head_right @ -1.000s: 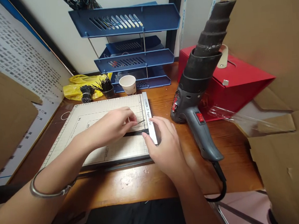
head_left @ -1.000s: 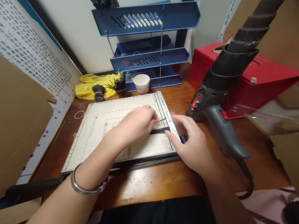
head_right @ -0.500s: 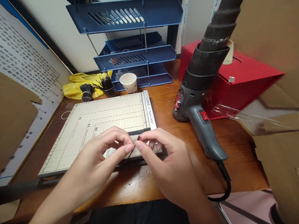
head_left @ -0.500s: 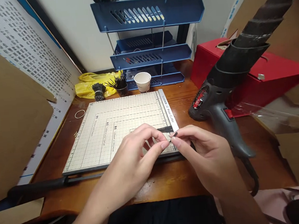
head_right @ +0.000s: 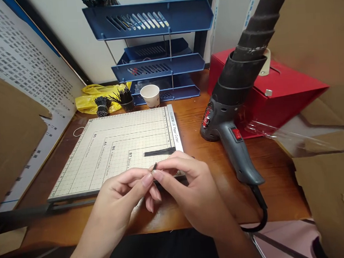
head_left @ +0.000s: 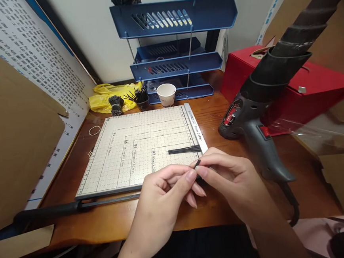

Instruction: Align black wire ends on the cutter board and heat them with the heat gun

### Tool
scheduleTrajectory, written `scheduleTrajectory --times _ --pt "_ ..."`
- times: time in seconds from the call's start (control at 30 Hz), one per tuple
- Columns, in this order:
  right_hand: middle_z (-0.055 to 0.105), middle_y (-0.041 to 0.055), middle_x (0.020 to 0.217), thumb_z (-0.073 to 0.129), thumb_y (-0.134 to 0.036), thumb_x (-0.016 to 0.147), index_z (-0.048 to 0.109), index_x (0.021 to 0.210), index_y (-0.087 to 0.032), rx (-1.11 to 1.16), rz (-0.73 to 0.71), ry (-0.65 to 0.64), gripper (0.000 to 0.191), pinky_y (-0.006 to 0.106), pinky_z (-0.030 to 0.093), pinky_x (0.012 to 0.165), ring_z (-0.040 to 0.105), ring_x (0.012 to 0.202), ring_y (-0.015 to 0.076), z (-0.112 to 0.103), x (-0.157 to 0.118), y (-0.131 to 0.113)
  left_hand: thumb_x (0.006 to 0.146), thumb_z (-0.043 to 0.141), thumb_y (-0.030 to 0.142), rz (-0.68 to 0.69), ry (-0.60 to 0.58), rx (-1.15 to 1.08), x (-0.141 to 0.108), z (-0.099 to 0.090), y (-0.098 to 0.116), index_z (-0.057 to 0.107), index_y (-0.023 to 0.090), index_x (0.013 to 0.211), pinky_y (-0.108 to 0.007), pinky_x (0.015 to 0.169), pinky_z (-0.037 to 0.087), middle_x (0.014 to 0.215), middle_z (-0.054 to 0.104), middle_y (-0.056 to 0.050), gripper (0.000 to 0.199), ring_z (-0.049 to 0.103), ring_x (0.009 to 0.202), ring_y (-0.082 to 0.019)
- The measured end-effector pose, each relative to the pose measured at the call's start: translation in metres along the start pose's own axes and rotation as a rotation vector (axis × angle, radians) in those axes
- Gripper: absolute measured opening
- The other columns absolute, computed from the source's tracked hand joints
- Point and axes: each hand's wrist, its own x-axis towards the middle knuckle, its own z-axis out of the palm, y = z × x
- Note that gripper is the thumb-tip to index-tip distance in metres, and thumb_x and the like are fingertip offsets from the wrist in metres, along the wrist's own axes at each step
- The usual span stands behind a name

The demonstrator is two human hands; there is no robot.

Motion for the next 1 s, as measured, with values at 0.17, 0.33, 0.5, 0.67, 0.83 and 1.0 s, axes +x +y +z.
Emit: scheduleTrajectory --times 0.17,0.33,0.5,0.67,0.83,1.0 --pt "0.068 0.0028 0.082 0.067 -0.032 0.094 0.075 0.084 -0.022 -0.01 0.008 -0.056 0.017 0.028 0.053 0.072 0.064 0.078 0.0145 -0.003 -0.002 -0.006 0.096 0.072 0.032 0.032 0.034 0.004 -0.003 0.002 -0.004 0.079 0.019 0.095 -0.017 0.062 0.053 0.069 0.071 0.0 0.015 0.063 0.061 -0.008" --pt "0.068 -0.0001 0.083 0.071 -0.032 0.092 0.076 0.093 -0.026 0.094 0.04 0.002 0.008 0.025 0.053 0.072 0.065 0.078 0.012 -0.001 -0.006 -0.003 0.095 0.073 0.032 0.103 0.072 0.07 -0.007 0.004 -0.004 0.079 0.021 0.09 -0.017 0.061 0.055 0.066 0.07 0.002 0.013 0.064 0.06 -0.009" --pt "0.067 -0.0022 0.078 0.076 -0.027 0.089 0.075 0.085 -0.024 0.281 0.047 -0.056 0.005 0.019 0.05 0.068 0.063 0.074 0.0084 0.0 -0.005 -0.002 0.097 0.068 0.027 0.26 0.096 0.268 -0.017 0.006 0.0 0.078 0.022 0.085 -0.016 0.059 0.053 0.064 0.069 0.003 0.017 0.063 0.059 -0.009" --pt "0.069 -0.0014 0.078 0.076 -0.03 0.089 0.076 0.085 -0.023 0.325 0.068 -0.105 0.008 0.02 0.051 0.068 0.064 0.073 0.0087 0.001 -0.004 -0.003 0.096 0.067 0.016 0.436 0.157 0.465 -0.021 0.004 0.002 0.08 0.026 0.088 -0.014 0.06 0.051 0.064 0.068 0.007 0.018 0.063 0.058 -0.007" --pt "0.069 -0.003 0.083 0.073 -0.027 0.091 0.076 0.088 -0.026 0.258 0.017 -0.02 0.005 0.02 0.053 0.075 0.065 0.076 0.0073 0.008 -0.007 -0.002 0.095 0.067 0.012 0.5 0.222 0.506 -0.021 0.002 -0.001 0.08 0.034 0.103 -0.013 0.061 0.051 0.066 0.069 0.01 0.027 0.064 0.059 -0.005" --pt "0.068 -0.0041 0.082 0.072 -0.028 0.093 0.075 0.09 -0.027 0.284 0.022 -0.03 0.004 0.017 0.053 0.071 0.063 0.073 0.0055 0.011 -0.007 -0.001 0.095 0.067 0.011 0.513 0.221 0.524 -0.022 0.003 -0.001 0.08 0.037 0.105 -0.011 0.062 0.051 0.068 0.07 0.011 0.031 0.065 0.061 -0.005"
